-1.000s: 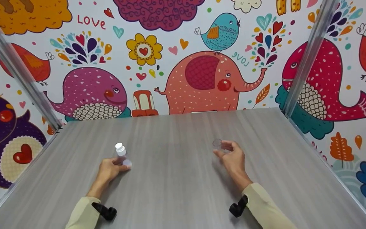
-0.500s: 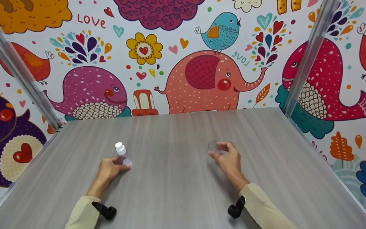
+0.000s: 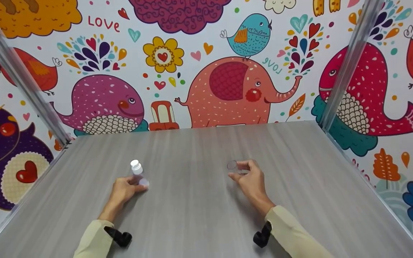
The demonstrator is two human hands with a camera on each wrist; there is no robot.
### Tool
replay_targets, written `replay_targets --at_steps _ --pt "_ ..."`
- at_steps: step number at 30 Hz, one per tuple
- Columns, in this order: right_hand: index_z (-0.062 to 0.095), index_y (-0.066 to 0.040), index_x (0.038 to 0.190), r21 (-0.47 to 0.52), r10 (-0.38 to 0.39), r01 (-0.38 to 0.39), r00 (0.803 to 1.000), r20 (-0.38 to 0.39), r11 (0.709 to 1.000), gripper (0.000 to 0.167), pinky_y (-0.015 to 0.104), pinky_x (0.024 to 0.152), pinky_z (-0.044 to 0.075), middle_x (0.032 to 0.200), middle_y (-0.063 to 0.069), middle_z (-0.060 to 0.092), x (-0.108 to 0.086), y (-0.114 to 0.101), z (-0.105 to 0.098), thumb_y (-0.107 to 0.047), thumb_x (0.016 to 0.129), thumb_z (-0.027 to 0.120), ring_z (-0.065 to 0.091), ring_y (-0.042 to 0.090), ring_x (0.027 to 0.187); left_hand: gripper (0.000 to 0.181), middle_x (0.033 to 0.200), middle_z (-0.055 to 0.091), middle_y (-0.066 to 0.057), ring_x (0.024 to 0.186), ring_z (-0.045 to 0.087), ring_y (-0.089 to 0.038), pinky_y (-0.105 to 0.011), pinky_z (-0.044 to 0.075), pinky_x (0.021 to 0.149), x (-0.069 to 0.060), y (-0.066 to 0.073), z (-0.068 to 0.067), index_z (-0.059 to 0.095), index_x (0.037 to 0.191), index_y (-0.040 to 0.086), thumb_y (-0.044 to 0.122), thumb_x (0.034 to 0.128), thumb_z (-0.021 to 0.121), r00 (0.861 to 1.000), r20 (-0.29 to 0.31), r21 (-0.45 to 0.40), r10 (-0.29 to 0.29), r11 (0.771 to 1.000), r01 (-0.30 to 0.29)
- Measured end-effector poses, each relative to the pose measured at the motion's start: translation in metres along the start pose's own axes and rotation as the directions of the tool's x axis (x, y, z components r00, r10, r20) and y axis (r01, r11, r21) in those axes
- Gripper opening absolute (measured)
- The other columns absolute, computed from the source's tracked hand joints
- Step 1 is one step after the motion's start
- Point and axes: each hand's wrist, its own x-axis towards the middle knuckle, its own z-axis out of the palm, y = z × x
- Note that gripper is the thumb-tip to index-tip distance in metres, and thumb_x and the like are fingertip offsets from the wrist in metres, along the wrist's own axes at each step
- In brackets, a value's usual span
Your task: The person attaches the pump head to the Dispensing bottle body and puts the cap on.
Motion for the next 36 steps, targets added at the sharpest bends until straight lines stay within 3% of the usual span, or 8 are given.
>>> replay_targets --at_steps 6,13,20,28,36 --pt "0.063 -0.003 0.115 -0.049 -0.004 0.005 1.0 0.024 0.999 0.044 0.018 0.072 0.052 0.116 0.016 0.069 -0.001 -0.002 0.006 -0.018 0.079 0.085 0.066 0.007 0.086 0.04 0.109 0.072 -0.027 0.104 0.07 -0.037 -0.051 0.052 0.094 0.0 0.0 0.001 0.073 0.109 -0.008 -0.001 0.0711 0.082 1.0 -0.001 0.004 -0.007 1.0 0.007" --pt "0.064 -0.005 0.113 -0.091 -0.046 0.049 0.998 0.033 0.995 0.042 0.018 0.073 0.051 0.115 0.014 0.07 0.001 -0.003 0.013 -0.017 0.079 0.085 0.068 0.026 0.097 0.041 0.107 0.073 -0.026 0.101 0.07 -0.036 -0.05 0.052 0.094 0.001 -0.002 -0.001 0.073 0.109 -0.007 -0.001 0.0697 0.083 1.0 -0.005 0.009 -0.007 1.0 0.007" --pt "0.067 -0.006 0.111 -0.06 -0.073 0.074 0.997 0.027 0.995 0.04 0.017 0.074 0.051 0.113 0.014 0.07 -0.001 -0.004 0.017 -0.017 0.077 0.086 0.067 0.024 0.095 0.036 0.101 0.075 -0.024 0.088 0.068 -0.027 -0.046 0.054 0.084 0.001 -0.002 -0.001 0.074 0.104 -0.008 0.0 0.0699 0.084 1.0 -0.006 0.05 0.021 0.999 -0.02" --pt "0.07 -0.009 0.109 -0.036 -0.138 0.14 0.989 0.05 0.989 0.038 0.018 0.074 0.053 0.11 0.011 0.07 -0.003 -0.007 0.024 -0.015 0.076 0.087 0.068 0.03 0.098 0.037 0.101 0.075 -0.024 0.089 0.068 -0.029 -0.046 0.054 0.085 0.002 -0.001 0.0 0.074 0.104 -0.007 -0.001 0.0692 0.084 0.999 -0.009 0.056 0.032 0.998 -0.032" --pt "0.071 -0.009 0.107 -0.014 -0.145 0.146 0.987 0.07 0.989 0.036 0.02 0.076 0.054 0.11 0.012 0.071 -0.007 -0.014 0.037 -0.012 0.075 0.087 0.069 0.03 0.096 0.037 0.1 0.075 -0.024 0.087 0.067 -0.027 -0.046 0.054 0.084 0.002 -0.001 0.001 0.074 0.104 -0.008 -0.002 0.0692 0.084 0.999 -0.01 0.039 0.036 0.999 -0.036"
